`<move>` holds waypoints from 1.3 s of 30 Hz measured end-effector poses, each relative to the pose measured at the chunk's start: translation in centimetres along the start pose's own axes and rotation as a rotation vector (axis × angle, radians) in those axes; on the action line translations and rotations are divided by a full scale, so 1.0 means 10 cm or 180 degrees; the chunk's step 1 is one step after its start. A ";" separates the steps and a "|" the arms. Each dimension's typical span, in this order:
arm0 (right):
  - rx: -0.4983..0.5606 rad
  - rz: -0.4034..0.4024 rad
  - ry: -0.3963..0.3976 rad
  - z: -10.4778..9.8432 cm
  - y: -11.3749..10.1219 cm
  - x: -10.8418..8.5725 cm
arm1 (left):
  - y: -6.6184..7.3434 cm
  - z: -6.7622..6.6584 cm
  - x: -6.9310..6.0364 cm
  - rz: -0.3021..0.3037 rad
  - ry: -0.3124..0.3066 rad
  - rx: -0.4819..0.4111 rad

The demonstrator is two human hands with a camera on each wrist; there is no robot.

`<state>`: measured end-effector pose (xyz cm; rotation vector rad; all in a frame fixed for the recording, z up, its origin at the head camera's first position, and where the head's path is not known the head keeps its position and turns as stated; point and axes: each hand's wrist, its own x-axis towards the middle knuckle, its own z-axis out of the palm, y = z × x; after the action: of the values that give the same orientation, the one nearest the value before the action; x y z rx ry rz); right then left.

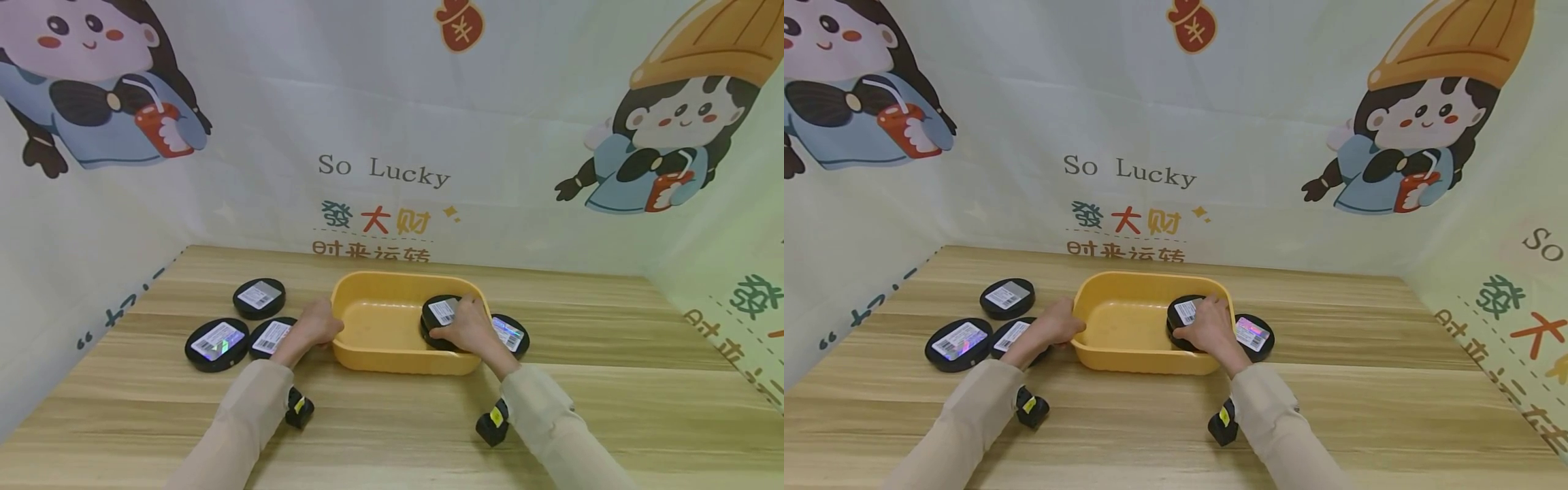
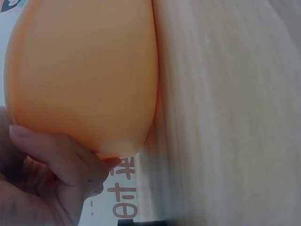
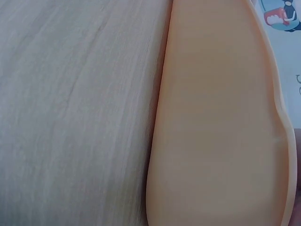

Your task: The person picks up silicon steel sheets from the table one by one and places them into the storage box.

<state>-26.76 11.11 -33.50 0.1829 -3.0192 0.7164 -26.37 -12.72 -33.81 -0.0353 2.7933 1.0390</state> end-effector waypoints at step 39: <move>-0.0404 -0.0083 0.0000 -0.01 -0.07 -0.05 | 0.02 0.00 -0.02 -0.0052 0.0017 -0.0002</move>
<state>-26.16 10.59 -33.17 0.2176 -3.0432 0.5207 -26.23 -12.61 -33.64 -0.0610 2.7925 1.0376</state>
